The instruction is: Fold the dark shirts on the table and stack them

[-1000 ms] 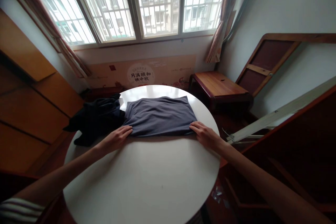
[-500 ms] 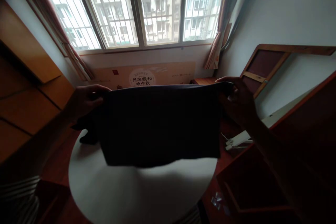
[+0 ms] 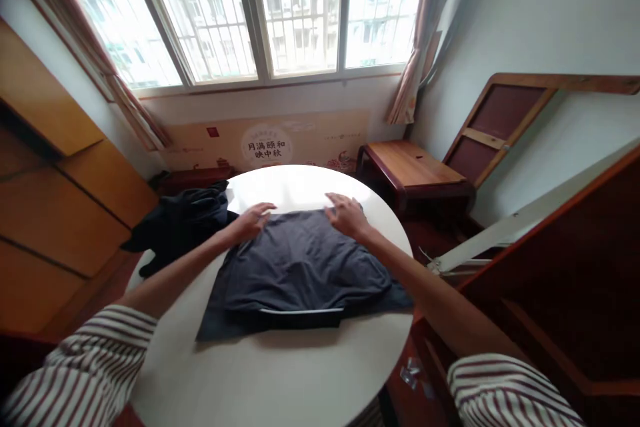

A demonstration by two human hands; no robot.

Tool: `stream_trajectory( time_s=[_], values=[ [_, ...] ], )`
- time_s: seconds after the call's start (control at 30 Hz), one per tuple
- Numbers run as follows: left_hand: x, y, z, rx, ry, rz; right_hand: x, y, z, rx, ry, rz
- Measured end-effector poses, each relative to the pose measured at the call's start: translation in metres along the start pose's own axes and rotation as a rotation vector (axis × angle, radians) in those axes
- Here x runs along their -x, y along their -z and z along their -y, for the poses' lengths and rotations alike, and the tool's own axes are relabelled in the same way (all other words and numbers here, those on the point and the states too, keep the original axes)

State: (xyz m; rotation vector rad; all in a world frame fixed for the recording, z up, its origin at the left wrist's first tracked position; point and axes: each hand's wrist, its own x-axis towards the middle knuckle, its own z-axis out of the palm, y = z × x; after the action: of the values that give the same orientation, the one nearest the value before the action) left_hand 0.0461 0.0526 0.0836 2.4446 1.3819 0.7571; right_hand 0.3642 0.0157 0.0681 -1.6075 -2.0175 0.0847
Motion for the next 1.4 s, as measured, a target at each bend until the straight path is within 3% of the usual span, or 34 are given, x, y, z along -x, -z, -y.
stream_trajectory(
  time_s=[0.1,0.17,0.3,0.4,0.5,0.6,0.7,0.83,1.0,1.17,1.3,1.4],
  values=[
    [0.019,-0.040,-0.005,-0.050,-0.018,0.108,0.009,-0.040,0.012,0.078,0.035,0.254],
    [0.030,-0.052,0.000,-0.067,-0.018,0.161,0.015,-0.051,0.003,0.139,-0.016,0.315],
    [0.046,-0.049,0.015,-0.200,-0.082,0.185,0.017,-0.043,-0.030,0.251,-0.109,0.291],
    [0.063,-0.036,0.015,-0.303,-0.069,0.020,0.017,-0.031,-0.033,0.224,-0.079,0.268],
    [0.090,-0.017,0.016,-0.305,0.156,-0.096,0.030,-0.020,-0.007,0.143,-0.008,0.242],
    [0.115,0.003,0.025,-0.200,0.429,0.014,0.063,-0.011,0.042,0.000,0.181,0.317],
    [0.122,0.015,0.033,0.090,0.619,0.125,0.103,-0.009,0.091,-0.160,0.456,0.452],
    [0.109,0.017,0.028,0.533,0.697,0.249,0.134,-0.020,0.123,-0.251,0.556,0.574],
    [0.099,0.014,0.012,0.630,0.529,0.287,0.121,-0.020,0.119,-0.437,0.402,0.508],
    [0.086,0.022,-0.012,0.722,0.467,0.398,0.083,-0.005,0.109,-0.906,0.005,0.475],
    [0.054,0.020,-0.071,0.976,0.281,0.382,0.045,0.005,0.103,-1.267,-0.315,0.495],
    [0.032,-0.008,-0.128,0.989,0.106,0.310,0.021,0.019,0.091,-1.283,-0.424,0.448]
  ],
)
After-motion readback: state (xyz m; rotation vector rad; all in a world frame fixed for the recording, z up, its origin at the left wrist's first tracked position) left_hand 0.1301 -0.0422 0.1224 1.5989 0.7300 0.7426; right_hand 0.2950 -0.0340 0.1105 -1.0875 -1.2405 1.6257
